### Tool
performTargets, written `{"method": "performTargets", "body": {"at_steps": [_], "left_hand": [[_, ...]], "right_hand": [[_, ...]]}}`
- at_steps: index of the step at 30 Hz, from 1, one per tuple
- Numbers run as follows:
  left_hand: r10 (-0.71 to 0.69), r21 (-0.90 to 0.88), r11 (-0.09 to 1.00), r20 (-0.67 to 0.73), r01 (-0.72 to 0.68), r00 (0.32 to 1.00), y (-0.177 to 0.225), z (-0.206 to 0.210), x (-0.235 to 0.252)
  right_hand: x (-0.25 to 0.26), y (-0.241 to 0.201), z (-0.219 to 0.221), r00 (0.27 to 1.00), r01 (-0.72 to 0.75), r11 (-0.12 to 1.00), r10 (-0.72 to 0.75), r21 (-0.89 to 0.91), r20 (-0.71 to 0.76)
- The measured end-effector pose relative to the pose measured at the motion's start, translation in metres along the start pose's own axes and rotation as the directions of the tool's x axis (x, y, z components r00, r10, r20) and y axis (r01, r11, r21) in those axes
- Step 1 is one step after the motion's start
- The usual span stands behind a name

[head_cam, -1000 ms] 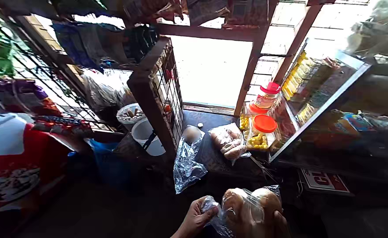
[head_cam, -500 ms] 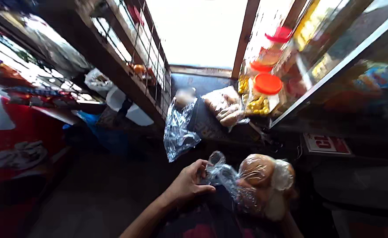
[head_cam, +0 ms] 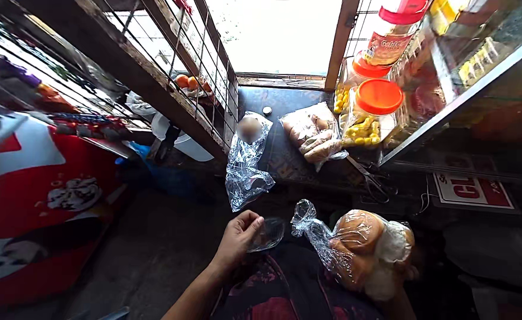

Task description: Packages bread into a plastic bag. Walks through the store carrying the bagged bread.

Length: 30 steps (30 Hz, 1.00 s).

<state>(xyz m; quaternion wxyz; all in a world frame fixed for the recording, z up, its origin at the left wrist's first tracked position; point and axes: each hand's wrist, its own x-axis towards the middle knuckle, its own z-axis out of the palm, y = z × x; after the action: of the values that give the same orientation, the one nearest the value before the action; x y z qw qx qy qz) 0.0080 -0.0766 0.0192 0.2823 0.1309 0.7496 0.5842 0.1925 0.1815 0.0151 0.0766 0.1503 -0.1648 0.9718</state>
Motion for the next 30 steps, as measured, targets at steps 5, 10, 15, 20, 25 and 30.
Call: {"method": "performTargets", "body": {"at_steps": [5,10,15,20,25,30], "left_hand": [[0.044,-0.183,0.980,-0.165,-0.074,0.985,0.012,0.013,0.003],[0.105,-0.244,0.958,-0.183,-0.148,0.978,0.012,0.033,0.007],[0.217,-0.228,0.934,-0.248,-0.275,0.944,0.016,0.049,0.016],[0.267,-0.226,0.924,-0.192,-0.308,0.944,0.019,0.067,0.020],[0.322,-0.222,0.917,-0.075,-0.330,0.944,0.019,0.089,0.007],[0.346,-0.143,0.921,-0.119,-0.361,0.931,0.029,0.086,0.018]], "right_hand": [[0.013,-0.005,0.041,0.993,0.120,0.992,-0.119,-0.035,0.022],[-0.006,0.025,-0.061,0.997,-0.023,0.964,0.044,-0.266,0.071],[0.016,0.032,-0.038,0.974,-0.218,0.943,0.195,-0.251,-0.114],[0.011,0.046,-0.045,0.969,-0.167,0.979,0.141,-0.120,-0.202],[0.026,0.070,-0.046,0.874,0.094,0.996,-0.088,-0.011,-0.478],[0.003,0.070,-0.051,0.968,-0.080,0.984,0.039,-0.157,-0.249]]}}
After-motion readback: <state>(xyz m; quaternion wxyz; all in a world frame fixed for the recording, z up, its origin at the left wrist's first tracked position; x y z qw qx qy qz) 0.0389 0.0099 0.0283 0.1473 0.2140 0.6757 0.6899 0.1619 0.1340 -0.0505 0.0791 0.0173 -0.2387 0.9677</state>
